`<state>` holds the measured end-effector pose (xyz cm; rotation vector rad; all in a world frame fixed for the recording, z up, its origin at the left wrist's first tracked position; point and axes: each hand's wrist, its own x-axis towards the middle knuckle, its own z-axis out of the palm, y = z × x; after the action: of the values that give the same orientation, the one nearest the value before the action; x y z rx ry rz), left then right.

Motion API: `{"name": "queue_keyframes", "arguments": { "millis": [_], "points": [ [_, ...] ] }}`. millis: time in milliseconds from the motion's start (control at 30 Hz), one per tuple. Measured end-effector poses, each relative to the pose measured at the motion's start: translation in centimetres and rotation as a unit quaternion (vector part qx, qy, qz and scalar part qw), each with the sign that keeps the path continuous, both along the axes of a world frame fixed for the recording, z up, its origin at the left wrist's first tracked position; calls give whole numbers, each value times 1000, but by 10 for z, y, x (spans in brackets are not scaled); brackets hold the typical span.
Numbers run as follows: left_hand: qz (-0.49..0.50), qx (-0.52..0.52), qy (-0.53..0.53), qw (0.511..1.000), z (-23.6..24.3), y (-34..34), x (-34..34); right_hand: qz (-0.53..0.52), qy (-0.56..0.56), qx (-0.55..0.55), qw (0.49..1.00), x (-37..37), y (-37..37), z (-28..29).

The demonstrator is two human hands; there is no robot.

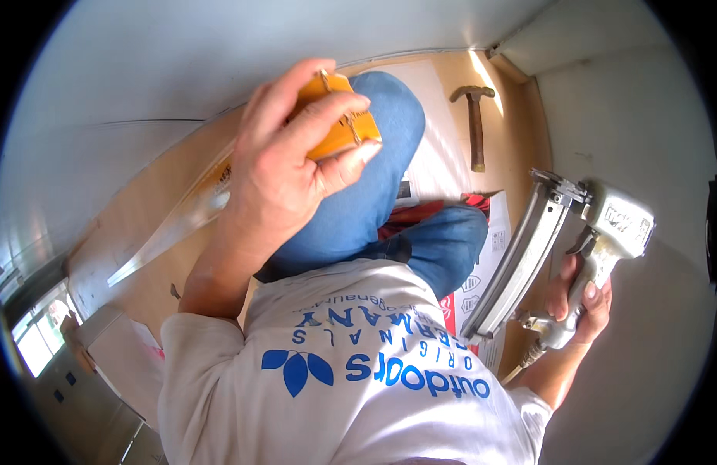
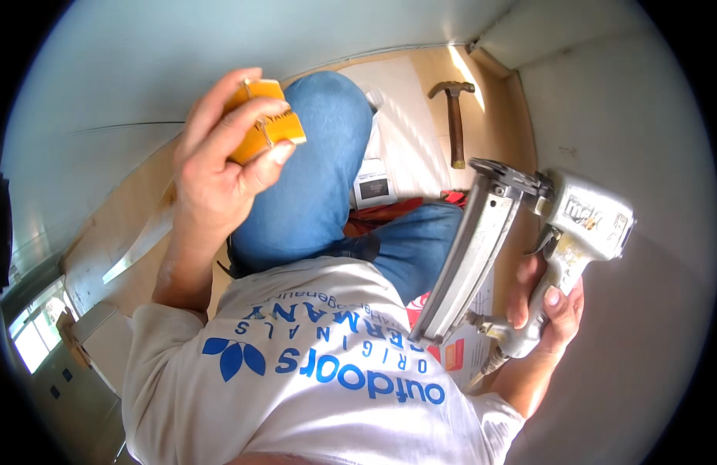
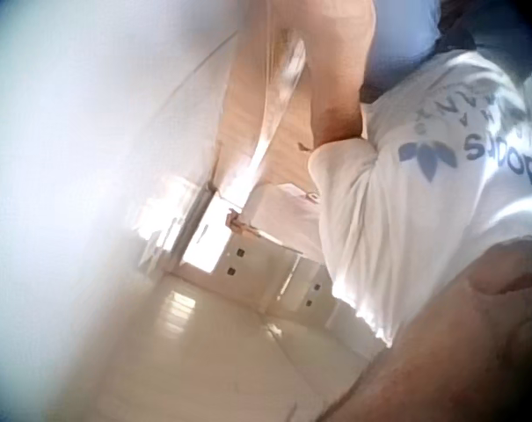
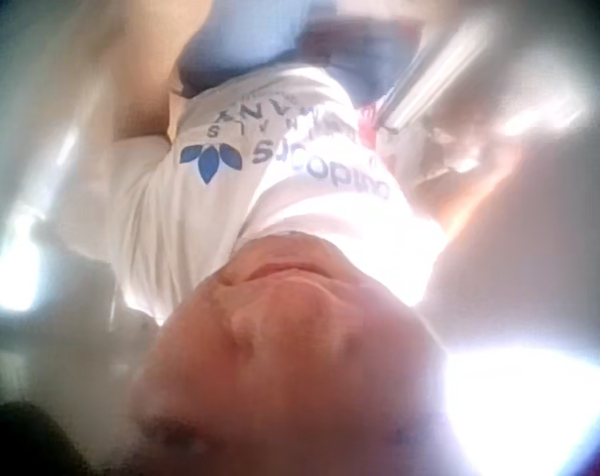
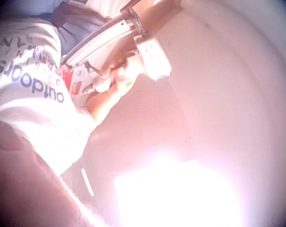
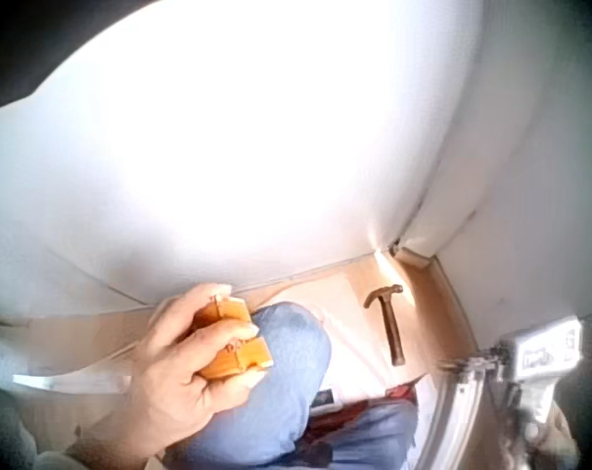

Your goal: The person installs a wooden baseboard along a wall by positioning the board, hammering it into place, and using a pneumatic nail gun to secure it. They then handle and fit small wooden trim pieces into a corner, hammering them and securing them with the nail gun.

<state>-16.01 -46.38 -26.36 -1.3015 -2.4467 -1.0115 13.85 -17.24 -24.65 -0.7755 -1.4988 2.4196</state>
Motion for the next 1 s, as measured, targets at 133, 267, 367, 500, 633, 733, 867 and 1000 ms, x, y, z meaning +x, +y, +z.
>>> {"name": "queue_keyframes", "arguments": {
  "millis": [133,267,367,500,633,733,867,1000],
  "points": [
    [-15,14,5,1000,-22,-18,34,80,7,-16,997,-23,-27,28],
    [-5,4,19,1000,-39,-35,56,198,-55,-27,978,-51,-41,40],
    [7,22,10,1000,-39,-41,64,256,-87,-30,962,-69,-47,36],
    [13,22,30,999,-45,-47,61,276,-110,-38,954,-87,-60,33],
    [24,25,40,999,-50,-55,68,260,-118,-27,958,-97,-72,26],
    [32,26,61,997,-43,-54,71,252,-116,-42,960,-102,-69,33],
    [30,32,76,996,-41,-54,71,275,-127,-65,951,-96,-60,31],
    [38,33,77,996,-39,-55,69,289,-123,-76,946,-98,-60,29]
  ]
}}
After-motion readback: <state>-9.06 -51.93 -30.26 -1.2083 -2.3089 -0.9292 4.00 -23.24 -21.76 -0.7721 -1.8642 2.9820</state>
